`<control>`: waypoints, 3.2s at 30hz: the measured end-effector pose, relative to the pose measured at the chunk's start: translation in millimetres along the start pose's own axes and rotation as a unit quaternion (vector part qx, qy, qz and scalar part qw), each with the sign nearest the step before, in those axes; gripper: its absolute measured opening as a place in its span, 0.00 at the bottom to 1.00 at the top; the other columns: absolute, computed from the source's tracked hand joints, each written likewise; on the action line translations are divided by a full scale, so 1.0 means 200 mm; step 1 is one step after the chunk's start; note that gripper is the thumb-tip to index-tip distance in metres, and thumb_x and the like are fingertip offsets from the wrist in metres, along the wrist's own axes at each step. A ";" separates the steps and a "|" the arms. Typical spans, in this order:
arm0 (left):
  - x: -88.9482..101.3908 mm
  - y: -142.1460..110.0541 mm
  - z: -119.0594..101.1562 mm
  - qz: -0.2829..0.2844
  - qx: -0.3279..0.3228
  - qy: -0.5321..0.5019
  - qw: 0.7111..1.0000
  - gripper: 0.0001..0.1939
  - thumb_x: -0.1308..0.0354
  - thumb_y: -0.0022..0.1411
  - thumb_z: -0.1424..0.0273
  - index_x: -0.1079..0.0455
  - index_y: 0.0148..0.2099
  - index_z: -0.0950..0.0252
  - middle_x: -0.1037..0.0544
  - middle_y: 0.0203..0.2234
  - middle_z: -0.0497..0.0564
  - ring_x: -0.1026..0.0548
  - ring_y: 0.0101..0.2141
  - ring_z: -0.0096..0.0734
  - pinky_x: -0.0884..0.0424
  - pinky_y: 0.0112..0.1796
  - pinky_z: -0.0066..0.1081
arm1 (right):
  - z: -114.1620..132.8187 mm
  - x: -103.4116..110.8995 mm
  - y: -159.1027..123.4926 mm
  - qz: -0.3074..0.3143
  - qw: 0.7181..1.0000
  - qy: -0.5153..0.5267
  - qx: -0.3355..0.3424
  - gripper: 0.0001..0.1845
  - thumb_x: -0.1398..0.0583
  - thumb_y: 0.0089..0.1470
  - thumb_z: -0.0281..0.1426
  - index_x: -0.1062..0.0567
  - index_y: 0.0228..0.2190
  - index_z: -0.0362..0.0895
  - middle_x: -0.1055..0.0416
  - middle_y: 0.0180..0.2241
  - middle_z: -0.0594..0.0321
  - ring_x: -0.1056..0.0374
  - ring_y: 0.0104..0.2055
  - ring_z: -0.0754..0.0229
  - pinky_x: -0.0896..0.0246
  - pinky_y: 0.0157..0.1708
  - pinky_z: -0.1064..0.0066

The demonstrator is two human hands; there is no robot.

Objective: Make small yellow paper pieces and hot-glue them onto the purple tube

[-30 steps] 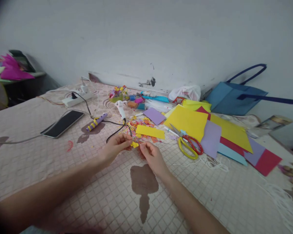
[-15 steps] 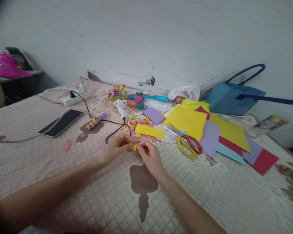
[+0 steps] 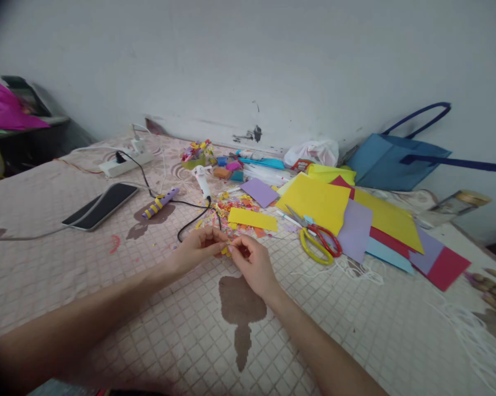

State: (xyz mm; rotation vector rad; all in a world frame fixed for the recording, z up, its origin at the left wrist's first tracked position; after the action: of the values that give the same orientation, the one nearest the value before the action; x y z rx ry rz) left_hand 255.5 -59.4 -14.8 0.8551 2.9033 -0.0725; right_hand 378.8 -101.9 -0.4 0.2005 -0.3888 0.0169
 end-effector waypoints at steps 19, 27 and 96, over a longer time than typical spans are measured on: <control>0.00 0.00 0.05 -0.003 0.064 -0.054 0.997 0.17 0.32 0.43 0.71 0.33 0.35 0.69 0.26 0.23 0.47 0.29 0.25 0.22 0.33 0.29 0.26 | -0.06 0.00 0.00 -0.036 0.998 0.048 -0.001 0.10 0.43 0.55 0.36 0.33 0.25 0.44 0.38 0.23 0.68 0.42 0.26 0.63 0.47 0.27 0.73; -0.01 -0.01 0.05 0.001 0.068 -0.048 0.997 0.16 0.33 0.46 0.67 0.32 0.35 0.69 0.25 0.24 0.48 0.29 0.24 0.22 0.32 0.30 0.26 | -0.05 0.00 -0.01 -0.031 0.997 0.062 -0.017 0.11 0.43 0.54 0.37 0.33 0.24 0.44 0.39 0.23 0.68 0.43 0.26 0.64 0.47 0.27 0.73; 0.82 0.02 -0.27 -0.230 0.032 0.688 0.687 0.20 0.53 0.61 0.66 0.41 0.53 0.70 0.27 0.41 0.64 0.28 0.41 0.46 0.34 0.37 0.35 | -0.13 -0.02 -0.04 0.020 0.989 0.112 -0.094 0.12 0.40 0.51 0.39 0.31 0.26 0.43 0.36 0.22 0.68 0.39 0.24 0.66 0.43 0.26 0.73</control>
State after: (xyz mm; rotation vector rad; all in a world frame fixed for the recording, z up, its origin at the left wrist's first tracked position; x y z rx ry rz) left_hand 116.6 36.4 18.8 -0.0476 4.4480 0.7805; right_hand 385.9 -103.6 -27.6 0.0027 -0.1681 0.0425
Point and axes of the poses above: each hand's wrist, its own y-axis towards the middle knuckle, its own x-axis out of the back of the hand, z = x × y, the point moved 6 cm from there along y, towards the middle knuckle
